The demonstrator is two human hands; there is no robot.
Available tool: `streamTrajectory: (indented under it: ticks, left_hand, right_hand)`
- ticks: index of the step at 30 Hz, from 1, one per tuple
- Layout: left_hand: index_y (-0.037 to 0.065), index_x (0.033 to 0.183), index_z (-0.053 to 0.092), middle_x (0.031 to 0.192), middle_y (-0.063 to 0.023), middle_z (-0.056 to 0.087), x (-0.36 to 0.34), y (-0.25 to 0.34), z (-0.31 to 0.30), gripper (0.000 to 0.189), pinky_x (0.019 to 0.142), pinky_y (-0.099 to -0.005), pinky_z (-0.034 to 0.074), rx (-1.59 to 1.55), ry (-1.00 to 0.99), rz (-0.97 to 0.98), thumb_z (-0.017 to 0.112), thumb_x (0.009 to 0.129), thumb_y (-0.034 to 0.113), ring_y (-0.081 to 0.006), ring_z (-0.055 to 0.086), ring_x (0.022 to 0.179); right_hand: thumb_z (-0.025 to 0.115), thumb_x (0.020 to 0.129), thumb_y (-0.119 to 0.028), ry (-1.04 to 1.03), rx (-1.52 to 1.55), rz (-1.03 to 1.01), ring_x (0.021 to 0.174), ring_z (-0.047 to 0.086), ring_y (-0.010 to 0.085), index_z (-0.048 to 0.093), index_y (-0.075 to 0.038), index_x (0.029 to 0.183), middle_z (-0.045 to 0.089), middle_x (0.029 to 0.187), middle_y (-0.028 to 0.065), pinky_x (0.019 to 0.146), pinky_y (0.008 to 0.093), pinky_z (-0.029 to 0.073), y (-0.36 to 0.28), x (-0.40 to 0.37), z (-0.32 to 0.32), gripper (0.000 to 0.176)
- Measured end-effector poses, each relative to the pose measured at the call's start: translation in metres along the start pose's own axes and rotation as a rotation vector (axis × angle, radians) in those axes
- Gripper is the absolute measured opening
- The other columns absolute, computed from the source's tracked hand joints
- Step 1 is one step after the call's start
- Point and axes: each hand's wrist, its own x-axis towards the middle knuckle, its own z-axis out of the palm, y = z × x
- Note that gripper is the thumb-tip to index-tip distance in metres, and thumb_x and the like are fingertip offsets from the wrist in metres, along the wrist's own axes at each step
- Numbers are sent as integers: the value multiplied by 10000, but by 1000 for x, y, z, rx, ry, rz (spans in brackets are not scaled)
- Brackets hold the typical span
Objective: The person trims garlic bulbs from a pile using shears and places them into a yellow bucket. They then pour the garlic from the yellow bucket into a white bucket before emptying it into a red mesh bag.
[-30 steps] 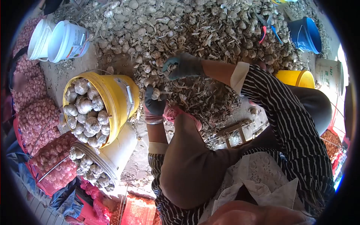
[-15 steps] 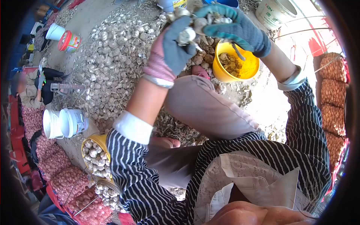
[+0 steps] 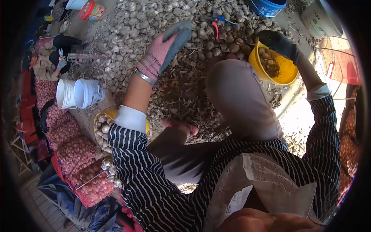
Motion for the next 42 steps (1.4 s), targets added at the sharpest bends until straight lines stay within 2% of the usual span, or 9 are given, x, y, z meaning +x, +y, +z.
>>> streamTrajectory:
  ticks: [4,8,10,15,19,24,28,33,42]
  left_hand:
    - [35,1305,509,1312,-89,546,-154,-113,-137,409,980,-275,420,392,496,-285,538,953,243,-181,539,1173]
    - [229,1322,510,1365,-219,445,-251,-257,-170,606,1043,-392,373,924,377,-907,627,800,514,-390,486,1207]
    - [271,1327,501,1420,-223,368,-267,-334,-154,609,1068,-472,329,908,567,-786,617,786,527,-441,390,1271]
    - [192,1299,523,1453,-191,330,-324,-458,-78,556,1075,-484,290,817,817,-625,654,798,393,-443,325,1301]
    - [120,1100,661,1196,-146,591,-379,-429,-59,341,977,-467,390,733,784,-647,647,824,320,-355,511,1154]
    - [63,1077,664,1109,-147,627,-360,-399,-110,299,869,-374,493,559,968,-610,661,820,217,-297,627,989]
    - [76,1189,589,1155,-183,576,-295,-403,-155,424,835,-425,505,930,941,-519,630,834,302,-327,609,1011]
    - [82,1155,578,1044,-206,572,-288,-428,-152,407,812,-438,499,799,978,-802,643,818,301,-361,605,962]
    - [42,1182,579,1197,-224,573,-269,-358,-168,373,896,-428,478,762,1022,-500,558,824,144,-368,576,1081]
  right_hand:
    - [618,881,-85,-275,37,64,995,592,119,547,-62,1261,627,1121,107,831,264,495,-89,79,32,387]
    - [634,865,-133,-457,-198,11,1030,607,177,551,-75,1253,623,1136,133,848,294,503,-147,167,107,400]
    - [618,853,-209,-389,-716,-471,1045,608,275,559,-76,1232,619,1127,167,883,358,499,-156,193,161,406]
    - [555,845,-330,-999,-799,-273,1106,558,313,530,-72,1251,583,1176,153,954,413,451,-192,209,327,482]
    - [543,861,-295,-1112,-494,-327,1123,545,323,533,-67,1229,550,1220,155,975,411,435,-160,194,465,433]
    - [579,841,-199,-422,-590,-538,1054,578,322,584,-96,1107,543,1169,115,894,429,472,-111,166,567,286]
    - [592,819,-191,-857,-732,-679,1101,552,319,578,-87,1110,516,1201,130,890,430,474,-84,162,561,310]
    - [603,789,-190,-805,-341,-91,1193,492,311,536,-81,1200,495,1259,156,951,414,449,-150,203,534,431]
    - [577,793,-86,-712,-698,-457,1133,496,396,404,-189,1373,422,1357,169,871,454,499,-151,224,600,614]
